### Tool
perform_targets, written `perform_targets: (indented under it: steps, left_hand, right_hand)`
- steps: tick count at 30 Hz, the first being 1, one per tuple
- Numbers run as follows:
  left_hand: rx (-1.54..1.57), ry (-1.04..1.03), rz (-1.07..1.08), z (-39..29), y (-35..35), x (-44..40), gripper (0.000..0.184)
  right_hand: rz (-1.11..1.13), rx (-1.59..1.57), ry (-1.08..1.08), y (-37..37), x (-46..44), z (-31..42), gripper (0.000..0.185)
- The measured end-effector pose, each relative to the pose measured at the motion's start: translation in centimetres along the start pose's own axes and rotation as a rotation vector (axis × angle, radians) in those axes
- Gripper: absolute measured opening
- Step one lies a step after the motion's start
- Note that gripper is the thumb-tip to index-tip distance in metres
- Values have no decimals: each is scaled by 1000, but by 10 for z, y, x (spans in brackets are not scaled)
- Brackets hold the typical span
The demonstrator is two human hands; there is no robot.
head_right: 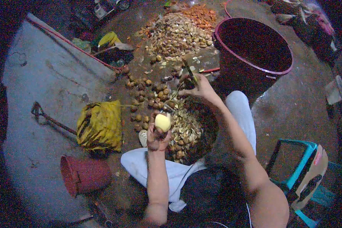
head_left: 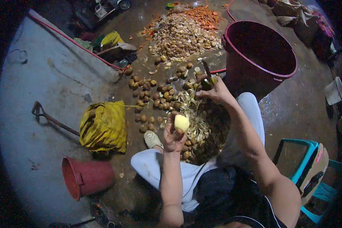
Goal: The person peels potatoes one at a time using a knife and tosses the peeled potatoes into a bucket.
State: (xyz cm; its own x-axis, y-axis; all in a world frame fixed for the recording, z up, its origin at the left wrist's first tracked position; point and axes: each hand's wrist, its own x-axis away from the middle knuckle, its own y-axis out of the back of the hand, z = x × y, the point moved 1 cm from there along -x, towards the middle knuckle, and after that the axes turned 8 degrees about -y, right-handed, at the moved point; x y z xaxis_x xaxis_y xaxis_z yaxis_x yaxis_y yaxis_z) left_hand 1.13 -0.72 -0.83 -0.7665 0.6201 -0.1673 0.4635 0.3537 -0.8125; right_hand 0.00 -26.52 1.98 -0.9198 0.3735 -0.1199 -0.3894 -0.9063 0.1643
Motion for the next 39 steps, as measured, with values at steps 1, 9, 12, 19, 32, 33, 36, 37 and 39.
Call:
perform_targets:
  steps: [1,9,12,19,32,33,36,37,39]
  left_hand:
    - [-24,1,-30,0,-2,-1,70]
    - [15,-54,-60,4,-2,2,66]
    - [-73,-97,-84,6,-6,-3,63]
    - [-87,-43,-23,3,-3,-5,62]
    - [18,-124,-112,8,1,-1,60]
    - [37,-121,-137,7,-2,-1,60]
    - [68,-117,-88,2,-9,-4,63]
    - [70,-116,-91,2,-5,-4,63]
    - [-35,-123,-69,2,2,-2,62]
  right_hand:
    - [-3,0,4,-3,4,13,53]
    - [-40,114,32,-4,2,7,50]
    - [71,188,242,-17,24,38,47]
    - [66,130,226,-14,17,31,48]
    - [50,118,11,-10,12,18,53]
    - [-2,78,8,-9,8,21,52]
    - [48,87,101,-11,23,40,52]
    - [89,98,130,-15,28,50,52]
    - [69,75,249,-16,24,35,53]
